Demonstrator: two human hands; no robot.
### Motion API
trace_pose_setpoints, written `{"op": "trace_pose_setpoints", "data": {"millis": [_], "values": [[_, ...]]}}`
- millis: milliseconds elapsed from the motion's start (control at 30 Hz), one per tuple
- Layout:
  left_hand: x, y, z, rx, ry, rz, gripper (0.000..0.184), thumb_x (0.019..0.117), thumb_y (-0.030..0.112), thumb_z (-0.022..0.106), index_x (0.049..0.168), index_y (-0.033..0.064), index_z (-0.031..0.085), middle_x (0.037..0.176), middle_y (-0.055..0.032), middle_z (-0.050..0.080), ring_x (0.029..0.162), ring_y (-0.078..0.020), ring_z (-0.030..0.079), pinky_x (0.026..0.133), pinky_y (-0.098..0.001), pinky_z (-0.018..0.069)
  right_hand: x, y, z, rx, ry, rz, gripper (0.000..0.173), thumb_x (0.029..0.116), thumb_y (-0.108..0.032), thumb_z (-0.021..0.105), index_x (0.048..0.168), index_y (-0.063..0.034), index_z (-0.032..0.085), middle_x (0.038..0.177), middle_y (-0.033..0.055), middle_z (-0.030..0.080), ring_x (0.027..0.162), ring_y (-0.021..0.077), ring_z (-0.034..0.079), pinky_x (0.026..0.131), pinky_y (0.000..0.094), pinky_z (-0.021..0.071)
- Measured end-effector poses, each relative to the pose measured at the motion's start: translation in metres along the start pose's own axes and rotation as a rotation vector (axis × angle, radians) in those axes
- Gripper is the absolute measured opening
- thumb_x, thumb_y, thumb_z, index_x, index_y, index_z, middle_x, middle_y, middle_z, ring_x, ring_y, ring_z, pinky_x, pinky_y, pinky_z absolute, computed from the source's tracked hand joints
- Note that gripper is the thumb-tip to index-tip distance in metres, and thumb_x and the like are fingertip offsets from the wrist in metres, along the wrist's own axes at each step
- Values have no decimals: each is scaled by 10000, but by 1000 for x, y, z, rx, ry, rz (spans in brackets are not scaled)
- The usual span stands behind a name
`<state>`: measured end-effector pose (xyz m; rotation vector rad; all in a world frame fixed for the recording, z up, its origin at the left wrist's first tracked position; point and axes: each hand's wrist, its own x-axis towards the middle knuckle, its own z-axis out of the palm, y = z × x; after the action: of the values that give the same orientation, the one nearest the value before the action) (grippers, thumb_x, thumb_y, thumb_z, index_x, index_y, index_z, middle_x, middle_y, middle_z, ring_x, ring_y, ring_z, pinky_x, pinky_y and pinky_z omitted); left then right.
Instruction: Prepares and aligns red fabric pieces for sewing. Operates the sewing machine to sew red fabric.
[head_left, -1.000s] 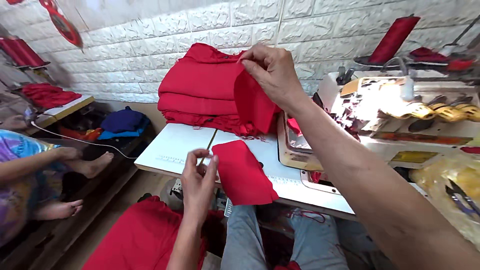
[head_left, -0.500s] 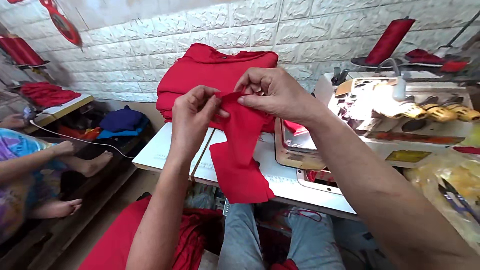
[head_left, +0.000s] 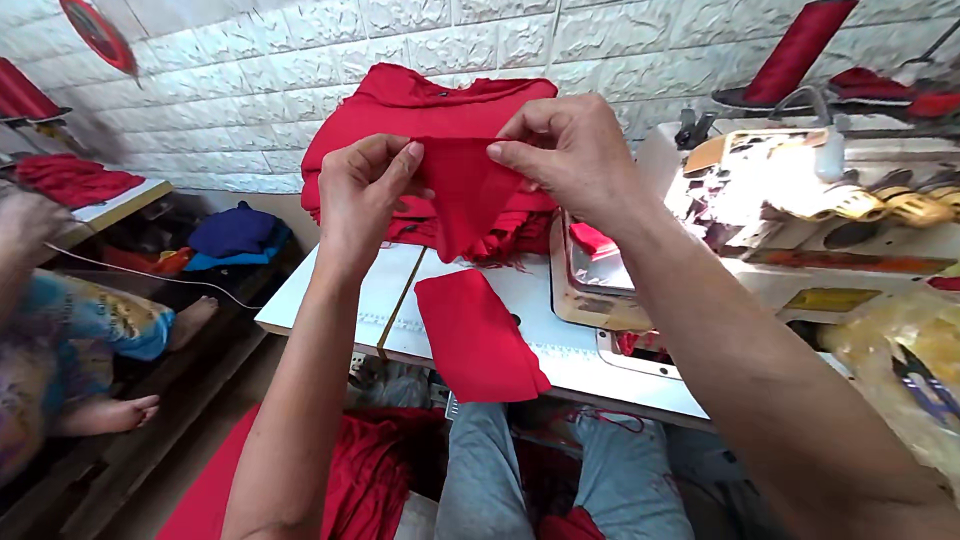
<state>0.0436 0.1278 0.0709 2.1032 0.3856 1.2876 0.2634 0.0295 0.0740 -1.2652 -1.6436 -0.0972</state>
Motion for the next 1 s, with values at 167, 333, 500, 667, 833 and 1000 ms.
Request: {"op": "trace_pose_setpoints", "data": {"millis": [167,333,500,667,833,1000], "values": [[2,2,3,-15,-15,-6,163,1041,157,583,1052,33,689,861,-1,749,721,-109,733,611,-275,617,-2,-12,-6,252,-23,137,97,952,-122,705,972,-26,701,713,-3,652,496,55,581,464,216,519],[23,-12,10,36,-23,-87,207,1042,201,589,1088,34,702,885,-16,754,729,-116,738,634,-296,624,10,0,-3,232,-3,213,103,982,-118,661,1015,-23,683,815,35,729,607,72,687,491,216,533],[35,-21,15,32,-39,-125,220,1032,213,613,1101,29,712,949,-40,760,816,-139,754,720,-329,642,17,16,0,167,61,180,110,970,-149,679,1004,-46,703,850,16,729,671,60,678,571,229,536],[14,-4,7,81,-71,-11,229,1029,231,612,1109,51,728,926,7,759,790,-88,722,670,-275,593,-8,-6,-13,93,61,71,151,994,-175,643,1034,-45,709,888,13,712,676,59,664,618,250,582],[-69,18,-4,131,-195,8,183,1005,156,632,1085,32,740,856,-4,731,673,-66,659,619,-240,569,-102,-45,-14,-5,-52,105,171,1010,-241,608,1009,-116,726,703,-20,629,520,68,551,449,265,478],[-160,19,-12,-26,-410,-3,221,1014,259,642,1020,78,769,961,34,754,867,-13,700,798,-207,602,-206,-57,12,156,-127,44,222,1026,-266,615,1012,-88,747,965,10,719,792,-9,635,673,133,529]]}}
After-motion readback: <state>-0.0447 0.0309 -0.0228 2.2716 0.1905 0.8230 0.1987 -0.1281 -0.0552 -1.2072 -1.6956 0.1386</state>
